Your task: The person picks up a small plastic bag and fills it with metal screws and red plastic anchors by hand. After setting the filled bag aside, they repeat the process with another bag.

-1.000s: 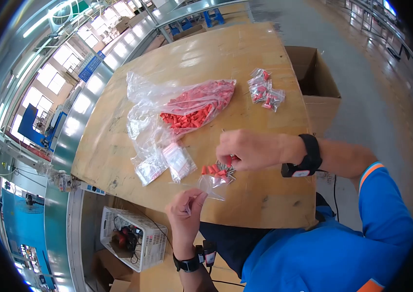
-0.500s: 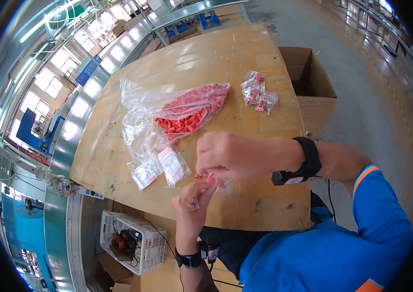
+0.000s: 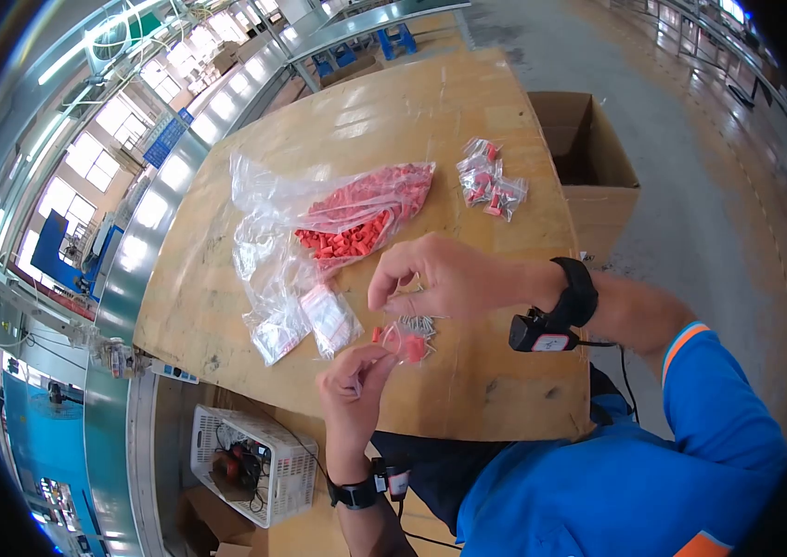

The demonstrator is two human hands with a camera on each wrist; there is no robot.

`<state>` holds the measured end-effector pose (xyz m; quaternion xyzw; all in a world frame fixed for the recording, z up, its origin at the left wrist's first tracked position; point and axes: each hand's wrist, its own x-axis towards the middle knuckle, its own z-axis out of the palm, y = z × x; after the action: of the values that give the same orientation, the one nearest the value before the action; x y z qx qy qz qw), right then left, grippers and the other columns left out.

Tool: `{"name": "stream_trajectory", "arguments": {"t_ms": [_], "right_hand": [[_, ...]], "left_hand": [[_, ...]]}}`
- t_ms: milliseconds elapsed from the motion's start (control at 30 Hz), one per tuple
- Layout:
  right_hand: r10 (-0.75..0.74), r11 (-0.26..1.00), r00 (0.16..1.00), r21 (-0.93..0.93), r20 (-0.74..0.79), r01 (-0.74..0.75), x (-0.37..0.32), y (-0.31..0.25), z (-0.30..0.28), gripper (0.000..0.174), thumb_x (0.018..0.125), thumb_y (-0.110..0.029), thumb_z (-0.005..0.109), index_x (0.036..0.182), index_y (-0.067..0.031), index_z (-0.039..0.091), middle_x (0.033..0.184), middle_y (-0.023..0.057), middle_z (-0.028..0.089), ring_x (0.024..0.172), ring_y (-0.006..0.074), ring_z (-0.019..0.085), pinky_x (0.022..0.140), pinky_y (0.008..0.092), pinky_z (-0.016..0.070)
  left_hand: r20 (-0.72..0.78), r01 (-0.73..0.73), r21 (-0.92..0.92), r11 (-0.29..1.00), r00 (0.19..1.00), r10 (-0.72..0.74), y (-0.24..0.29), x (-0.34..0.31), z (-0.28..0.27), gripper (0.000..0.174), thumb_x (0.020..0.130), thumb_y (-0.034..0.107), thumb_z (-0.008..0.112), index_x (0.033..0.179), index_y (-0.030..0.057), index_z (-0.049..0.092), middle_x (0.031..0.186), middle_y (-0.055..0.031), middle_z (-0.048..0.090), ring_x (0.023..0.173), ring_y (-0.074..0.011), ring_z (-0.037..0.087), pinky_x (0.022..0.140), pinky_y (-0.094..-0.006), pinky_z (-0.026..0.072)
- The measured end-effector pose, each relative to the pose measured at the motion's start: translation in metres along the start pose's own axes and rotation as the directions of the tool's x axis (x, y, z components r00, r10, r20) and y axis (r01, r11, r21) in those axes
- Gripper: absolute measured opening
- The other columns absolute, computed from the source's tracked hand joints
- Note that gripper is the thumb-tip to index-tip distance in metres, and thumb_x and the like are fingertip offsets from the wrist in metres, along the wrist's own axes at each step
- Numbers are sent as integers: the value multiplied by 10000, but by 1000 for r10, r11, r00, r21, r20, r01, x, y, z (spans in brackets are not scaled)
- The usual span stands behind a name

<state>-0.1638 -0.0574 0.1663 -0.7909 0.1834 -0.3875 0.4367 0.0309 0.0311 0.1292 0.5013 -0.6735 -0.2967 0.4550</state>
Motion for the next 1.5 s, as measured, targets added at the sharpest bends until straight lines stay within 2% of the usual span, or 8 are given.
{"name": "stream_trajectory", "arguments": {"t_ms": [133,233,433,667,767,967,1067,1500], "right_hand": [[340,864,928,341,152,-372,7,27,-11,181,839,-171,608,961,-39,626,898,10,631,821,119,586,717,254,460],[385,381,848,774,364,-505,3,59,-7,265,883,-223,572,1067,-32,582,1008,38,617,906,105,569,800,253,457],[410,312,835,804,368,-507,-7,95,4,280,889,-236,560,1082,-32,570,1017,46,611,922,126,574,810,270,464],[414,360,815,750,405,-555,-8,89,10,248,866,-219,598,1032,-37,578,955,41,624,824,124,606,740,244,491],[406,422,812,703,419,-573,-12,83,14,240,868,-189,593,1033,-16,581,931,52,634,805,113,613,708,223,498],[486,511,809,644,330,-570,-12,84,13,220,868,-155,586,1022,1,598,888,55,646,758,97,620,674,219,506],[488,509,815,656,313,-557,-12,84,13,219,865,-154,591,1020,0,601,881,51,647,744,95,620,657,213,505],[445,582,857,643,261,-498,-13,77,6,212,862,-140,588,1021,-4,620,861,44,656,722,89,624,632,202,502]], "left_hand": [[8,122,-258,958,992,-124,-13,13,-8,29,809,16,625,831,6,610,704,32,545,589,-28,436,529,-178,341],[-18,178,-420,890,979,-204,-27,21,-4,42,832,52,610,858,19,602,714,22,553,604,-32,447,548,-177,352],[-35,250,-572,782,944,-327,-39,29,7,95,859,123,597,897,46,556,715,6,533,618,-63,465,561,-194,386],[-81,165,-687,707,950,-300,-60,30,8,88,863,122,590,870,40,560,737,-25,583,638,-77,528,592,-197,435],[-95,188,-651,736,941,-325,-54,31,10,103,896,154,551,863,62,517,664,43,404,588,-51,358,574,-208,346],[-133,157,-661,733,938,-320,-61,31,10,105,896,149,551,854,60,513,662,44,388,594,-51,346,580,-214,341],[-110,133,-720,681,947,-301,-65,30,7,66,863,101,589,868,46,553,706,4,529,633,-68,476,563,-199,404],[-128,113,-728,676,947,-295,-68,29,8,64,857,102,597,857,49,561,716,3,547,626,-69,482,566,-201,411]]}}
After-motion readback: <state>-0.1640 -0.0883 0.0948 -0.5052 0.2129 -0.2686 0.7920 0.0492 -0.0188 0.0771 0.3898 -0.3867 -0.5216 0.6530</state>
